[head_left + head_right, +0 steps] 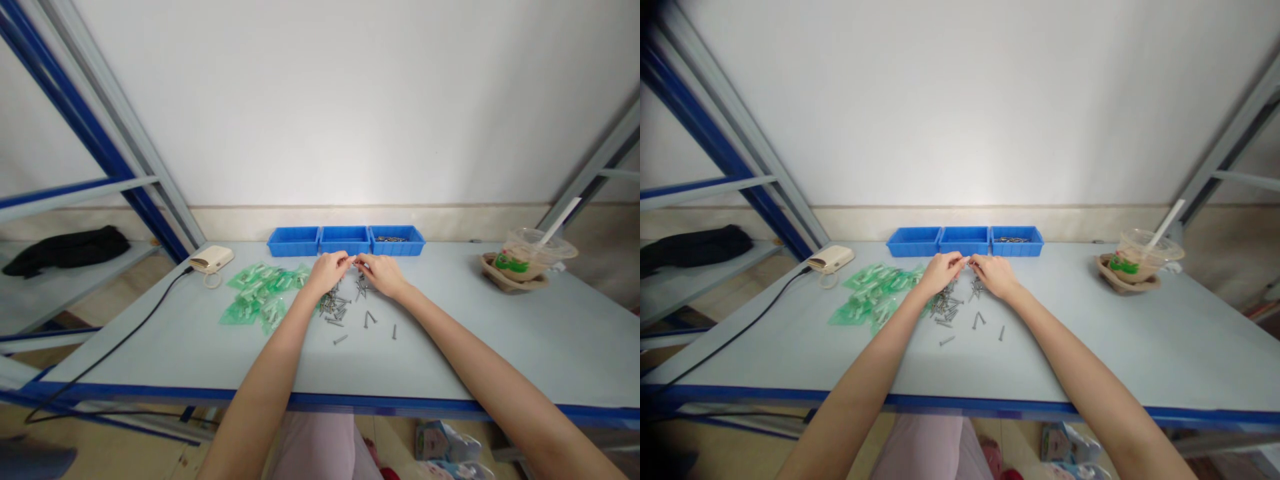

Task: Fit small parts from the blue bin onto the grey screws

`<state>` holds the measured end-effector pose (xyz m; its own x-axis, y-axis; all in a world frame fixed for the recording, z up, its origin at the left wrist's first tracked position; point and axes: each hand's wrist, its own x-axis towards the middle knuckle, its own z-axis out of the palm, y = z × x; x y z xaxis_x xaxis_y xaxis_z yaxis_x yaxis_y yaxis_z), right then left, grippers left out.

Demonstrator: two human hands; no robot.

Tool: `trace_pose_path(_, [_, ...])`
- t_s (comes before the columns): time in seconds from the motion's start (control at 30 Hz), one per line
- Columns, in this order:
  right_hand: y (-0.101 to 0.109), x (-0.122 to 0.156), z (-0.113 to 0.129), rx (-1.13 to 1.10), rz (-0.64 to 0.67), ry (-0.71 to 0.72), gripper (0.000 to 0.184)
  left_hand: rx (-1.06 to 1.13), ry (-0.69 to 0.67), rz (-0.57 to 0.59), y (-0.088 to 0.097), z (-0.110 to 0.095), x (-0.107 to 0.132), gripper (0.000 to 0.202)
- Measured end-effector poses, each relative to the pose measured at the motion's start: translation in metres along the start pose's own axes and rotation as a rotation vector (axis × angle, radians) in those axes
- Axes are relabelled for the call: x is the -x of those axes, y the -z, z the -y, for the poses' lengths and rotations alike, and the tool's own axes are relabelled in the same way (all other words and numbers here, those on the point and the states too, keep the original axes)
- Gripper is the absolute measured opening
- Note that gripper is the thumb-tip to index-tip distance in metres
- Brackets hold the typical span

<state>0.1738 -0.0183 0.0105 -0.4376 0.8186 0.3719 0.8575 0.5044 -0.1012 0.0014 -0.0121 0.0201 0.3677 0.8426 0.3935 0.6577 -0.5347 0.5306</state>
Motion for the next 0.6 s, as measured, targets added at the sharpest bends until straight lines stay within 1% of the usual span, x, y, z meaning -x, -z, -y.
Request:
trace_pose_path(0.1, [-0.0003,0.0001,-0.0005,-0.003,-0.008,-0.003,0.025,0.0,-0.012,-0.022,0.0008,0.0004,-0.0005,0.028])
trace_pose_path(0.2, [0.0,0.0004,0.0,-0.012,-0.008,0.001,0.026,0.0,-0.015,-0.01,0.0016,0.0012,-0.0013,0.023])
trace_pose_path(0.27, [0.0005,0.0005,0.0008,-0.013,0.003,0.003,0.026,-0.009,-0.009,0.001,0.0018,0.0011,-0.0014,0.023])
trace_pose_path(0.43, [0.0021,0.0004,0.0019,-0.023,0.01,0.001,0.025,-0.021,-0.005,0.005,0.0014,-0.0003,-0.0002,0.034])
trace_pose_path(0.6, [0.0021,0.0002,0.0011,-0.02,0.015,-0.005,0.027,0.021,-0.005,0.022,0.0011,0.0006,0.0004,0.024])
